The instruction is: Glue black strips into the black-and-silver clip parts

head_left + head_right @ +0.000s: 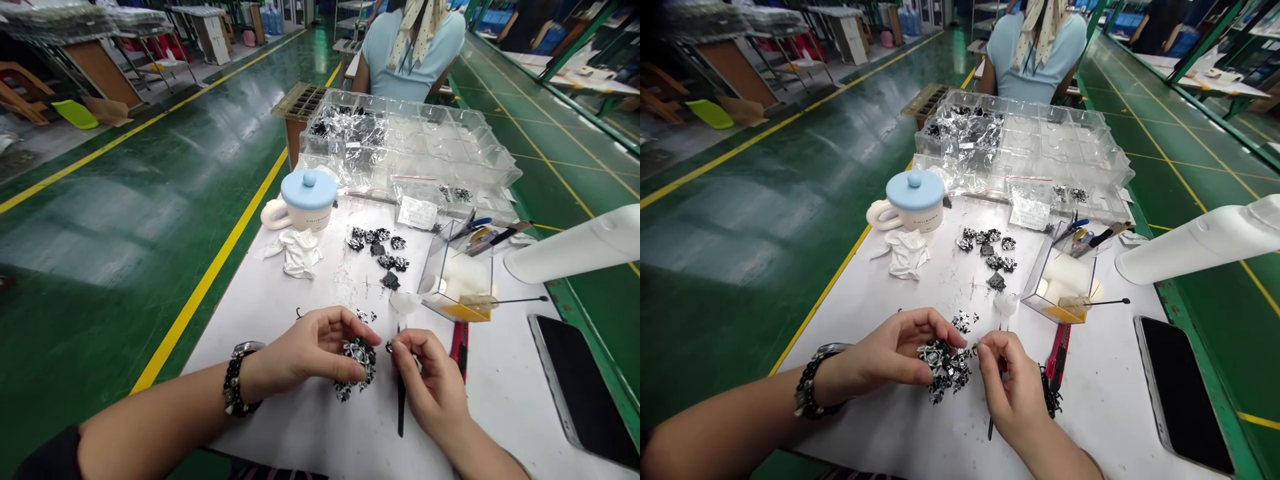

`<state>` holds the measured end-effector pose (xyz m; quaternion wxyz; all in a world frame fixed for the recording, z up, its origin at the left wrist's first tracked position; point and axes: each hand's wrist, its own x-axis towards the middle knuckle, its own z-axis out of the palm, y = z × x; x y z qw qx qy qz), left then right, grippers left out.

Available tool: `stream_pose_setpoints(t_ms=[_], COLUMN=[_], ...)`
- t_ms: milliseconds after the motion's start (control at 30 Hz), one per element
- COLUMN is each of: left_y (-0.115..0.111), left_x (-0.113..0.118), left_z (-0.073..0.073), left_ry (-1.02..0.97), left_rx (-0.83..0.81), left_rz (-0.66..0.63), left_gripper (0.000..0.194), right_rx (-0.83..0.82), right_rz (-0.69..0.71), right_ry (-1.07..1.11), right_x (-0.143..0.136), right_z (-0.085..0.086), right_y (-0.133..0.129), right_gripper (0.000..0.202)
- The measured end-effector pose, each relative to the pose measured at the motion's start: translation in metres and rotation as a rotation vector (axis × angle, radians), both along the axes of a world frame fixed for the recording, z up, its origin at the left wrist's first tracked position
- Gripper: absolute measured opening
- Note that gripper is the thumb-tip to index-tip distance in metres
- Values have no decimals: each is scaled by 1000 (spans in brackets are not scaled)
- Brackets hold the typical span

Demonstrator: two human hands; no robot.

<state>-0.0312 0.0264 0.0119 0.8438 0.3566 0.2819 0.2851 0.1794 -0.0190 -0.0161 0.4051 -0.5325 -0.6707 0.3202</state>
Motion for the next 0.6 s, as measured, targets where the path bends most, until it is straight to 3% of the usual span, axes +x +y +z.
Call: stream_pose_setpoints(t_ms=[200, 600], left_y=[-10, -11], left_x=[11, 10], left_z=[-6, -11], left_ry=[-162, -129], left_rx=[-30, 13], left_rz=[-53, -44], left_gripper=[35, 39], right_rx=[52, 165], right_rz=[0, 29], right_ry=[-10, -150], right_x=[-6, -6], right_z=[2, 1], right_y=[-4, -1], right_gripper=[3, 11])
